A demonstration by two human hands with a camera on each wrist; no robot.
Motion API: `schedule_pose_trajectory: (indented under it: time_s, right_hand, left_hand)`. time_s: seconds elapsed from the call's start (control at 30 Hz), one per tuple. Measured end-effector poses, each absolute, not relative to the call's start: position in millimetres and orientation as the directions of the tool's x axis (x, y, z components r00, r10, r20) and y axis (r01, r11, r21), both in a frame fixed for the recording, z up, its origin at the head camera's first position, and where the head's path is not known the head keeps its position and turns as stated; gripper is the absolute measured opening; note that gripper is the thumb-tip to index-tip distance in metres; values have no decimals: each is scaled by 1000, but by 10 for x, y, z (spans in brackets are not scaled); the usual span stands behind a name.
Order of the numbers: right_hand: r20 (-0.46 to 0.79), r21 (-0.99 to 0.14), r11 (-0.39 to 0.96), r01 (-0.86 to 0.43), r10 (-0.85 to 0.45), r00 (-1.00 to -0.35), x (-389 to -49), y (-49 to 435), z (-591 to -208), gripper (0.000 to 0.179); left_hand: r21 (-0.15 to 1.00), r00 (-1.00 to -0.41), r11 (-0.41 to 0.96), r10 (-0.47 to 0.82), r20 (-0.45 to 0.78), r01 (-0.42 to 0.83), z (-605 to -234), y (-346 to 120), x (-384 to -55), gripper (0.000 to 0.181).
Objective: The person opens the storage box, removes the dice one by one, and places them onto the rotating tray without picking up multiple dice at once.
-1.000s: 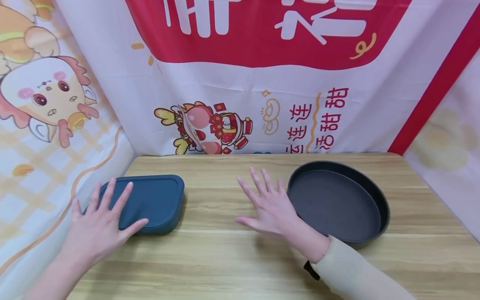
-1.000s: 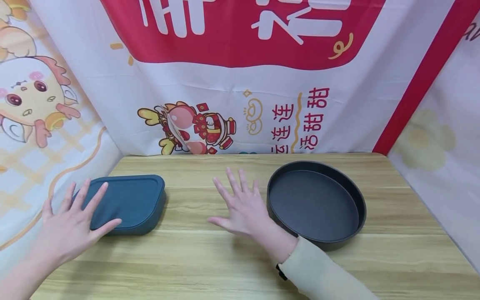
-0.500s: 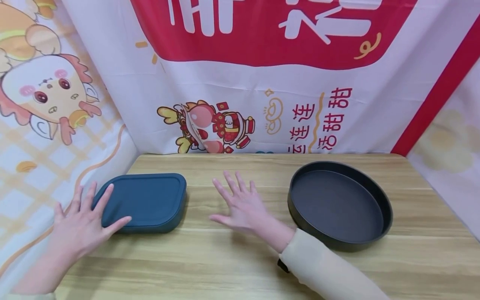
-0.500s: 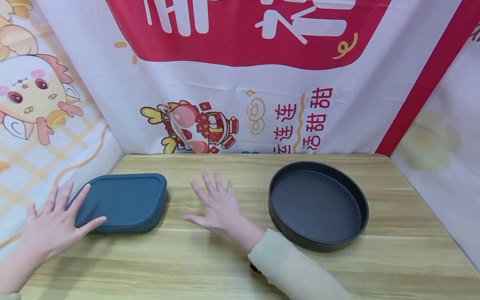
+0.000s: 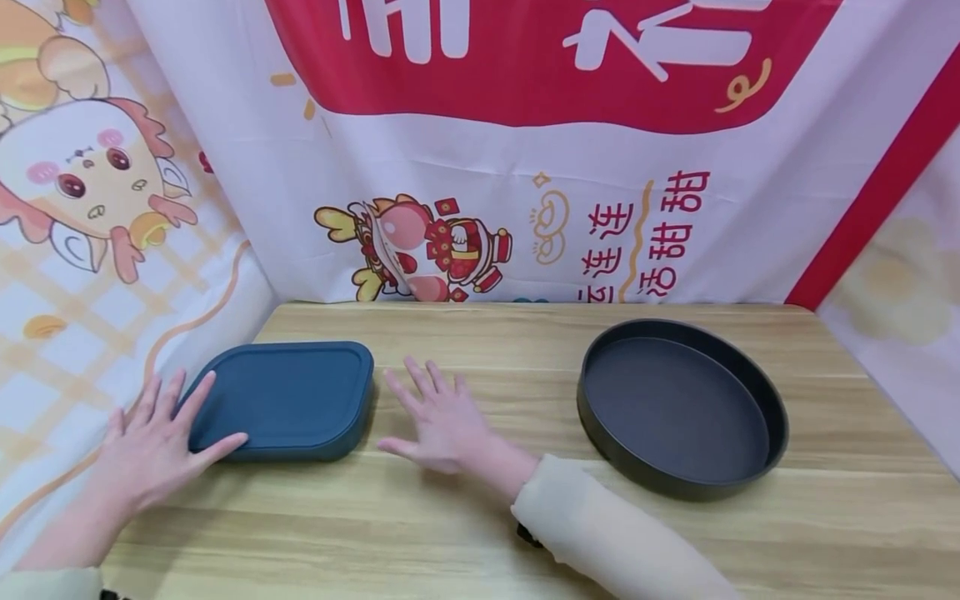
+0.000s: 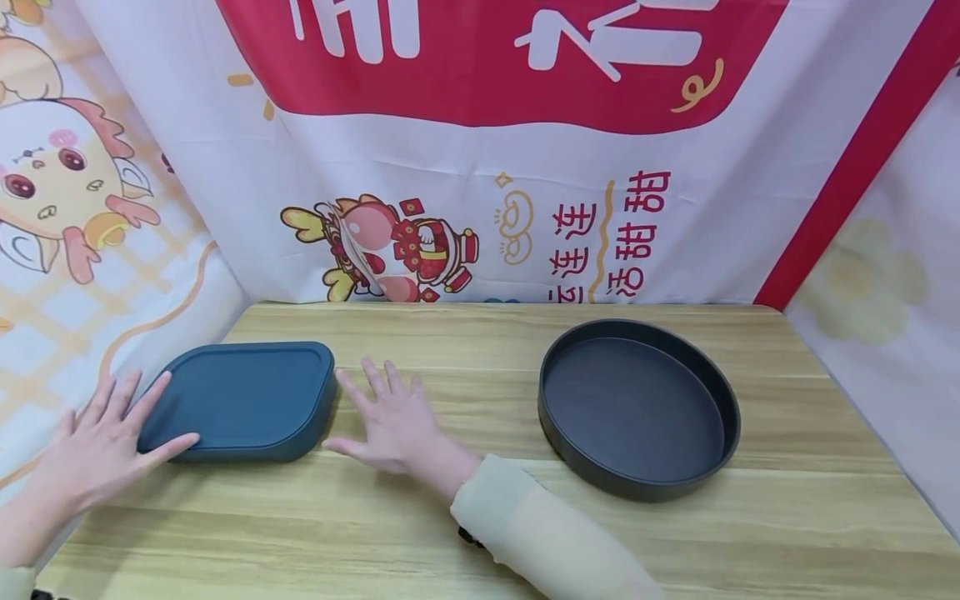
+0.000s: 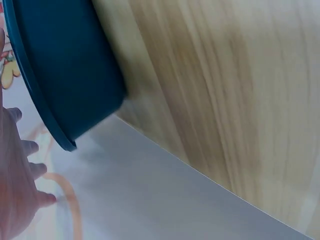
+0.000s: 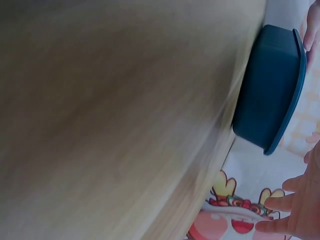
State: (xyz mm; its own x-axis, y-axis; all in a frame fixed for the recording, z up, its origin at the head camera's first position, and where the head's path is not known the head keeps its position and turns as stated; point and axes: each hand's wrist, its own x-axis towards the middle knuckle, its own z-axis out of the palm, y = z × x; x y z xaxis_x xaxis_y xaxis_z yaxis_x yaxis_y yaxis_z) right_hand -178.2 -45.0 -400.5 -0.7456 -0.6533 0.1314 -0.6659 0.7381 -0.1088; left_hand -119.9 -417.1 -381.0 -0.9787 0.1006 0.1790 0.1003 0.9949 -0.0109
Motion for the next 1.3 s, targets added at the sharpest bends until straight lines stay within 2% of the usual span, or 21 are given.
schedule_pose_trajectory:
  time_s: [0.23,0.4,0.63,0.8,0.97,1.3]
  right_hand:
    - [105,-161,711,-684,-677,-728,-1751,-595,-4021,87]
    - [52,-253,717,-650,-660,-749,-1746,-671,-4067,85]
    - [0,-368,720,-588,-633,-774,-1733,-766,-4101,82]
    - [-14,-425,725,-542,-604,-797,-1747,-838,-4117,81]
    - [-14,-460,703,-543,-617,-787,-1776,-891,-4112,81]
    - [-19,-537,666,-518,-623,-782,-1788,-905,-4139,78]
  left_hand:
    - [73,-985,989,119,126,129,-3876,-4279,-1252,100]
    - [139,-982,977,144,122,161,-3896,-4290,-1273,98]
    - [220,-988,966,115,100,135,-3908,-4311,-1285,102]
    - [232,-995,969,82,47,91,-3893,-4334,-1323,106]
    - [232,-999,972,42,-19,37,-3883,-4372,-1346,108]
    - [237,-999,970,38,25,43,-3927,-4356,-1332,105]
